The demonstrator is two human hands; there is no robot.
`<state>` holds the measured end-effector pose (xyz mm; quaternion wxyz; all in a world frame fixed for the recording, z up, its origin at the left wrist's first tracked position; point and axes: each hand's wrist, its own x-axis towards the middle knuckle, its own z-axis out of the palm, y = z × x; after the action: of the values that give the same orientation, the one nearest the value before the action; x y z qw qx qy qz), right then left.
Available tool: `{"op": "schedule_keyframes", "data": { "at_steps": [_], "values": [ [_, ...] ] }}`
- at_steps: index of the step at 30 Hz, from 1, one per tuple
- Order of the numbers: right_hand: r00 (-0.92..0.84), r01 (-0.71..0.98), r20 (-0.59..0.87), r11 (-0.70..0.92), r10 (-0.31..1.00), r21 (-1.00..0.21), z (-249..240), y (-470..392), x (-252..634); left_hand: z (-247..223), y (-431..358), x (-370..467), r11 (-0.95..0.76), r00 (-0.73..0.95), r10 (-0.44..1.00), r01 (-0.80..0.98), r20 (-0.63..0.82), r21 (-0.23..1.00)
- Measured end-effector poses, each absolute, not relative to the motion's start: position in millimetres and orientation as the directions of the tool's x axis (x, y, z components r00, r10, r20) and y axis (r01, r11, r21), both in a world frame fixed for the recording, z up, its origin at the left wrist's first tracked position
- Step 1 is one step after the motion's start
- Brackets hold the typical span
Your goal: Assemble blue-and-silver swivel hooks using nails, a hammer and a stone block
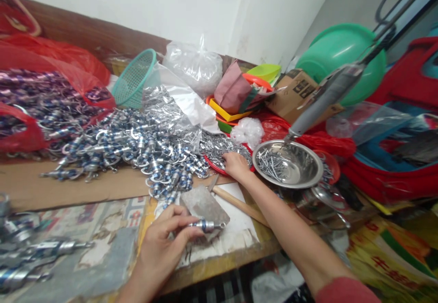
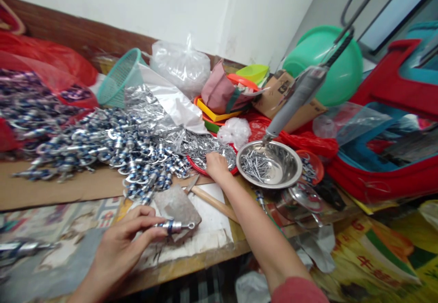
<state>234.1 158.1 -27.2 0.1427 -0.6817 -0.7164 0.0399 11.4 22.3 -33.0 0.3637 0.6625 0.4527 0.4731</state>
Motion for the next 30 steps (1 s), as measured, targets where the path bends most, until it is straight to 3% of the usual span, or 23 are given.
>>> {"op": "schedule_keyframes", "data": {
  "at_steps": [5,11,12,14,16,20,27,30],
  "values": [
    [0.004,0.946,0.206,0.063,0.979,-0.317,-23.4,150.4,249.6,-34.1,21.2,8.5,-0.31,0.136,0.949,0.238,0.284,0.92],
    [0.0,0.835,0.301,0.166,0.953,-0.524,-6.9,96.1,229.9,-35.2,19.8,8.5,-0.337,0.112,0.941,0.241,0.319,0.91],
    [-0.032,0.793,0.304,0.209,0.952,-0.572,-5.0,81.3,218.7,-34.9,19.4,9.2,-0.338,0.096,0.941,0.245,0.324,0.909],
    [-0.175,0.532,0.311,0.356,0.934,-0.769,-2.9,52.1,195.5,-34.1,18.2,10.6,-0.326,0.062,0.945,0.245,0.321,0.913],
    [-0.225,0.36,0.329,0.392,0.917,-0.847,-3.0,28.7,176.8,-33.7,16.7,11.7,-0.291,0.039,0.956,0.246,0.29,0.925],
    [-0.207,0.267,0.409,0.454,0.889,-0.85,-6.5,10.2,163.6,-34.0,14.8,11.4,-0.216,0.022,0.976,0.256,0.218,0.942],
    [-0.152,0.298,0.407,0.435,0.901,-0.85,-10.2,6.7,170.1,-31.4,15.5,6.8,-0.276,0.169,0.955,0.226,0.242,0.934],
    [-0.153,0.302,0.438,0.464,0.886,-0.833,-12.5,0.4,173.6,-27.9,13.9,6.4,-0.203,0.145,0.974,0.21,0.175,0.956]
  ]
}}
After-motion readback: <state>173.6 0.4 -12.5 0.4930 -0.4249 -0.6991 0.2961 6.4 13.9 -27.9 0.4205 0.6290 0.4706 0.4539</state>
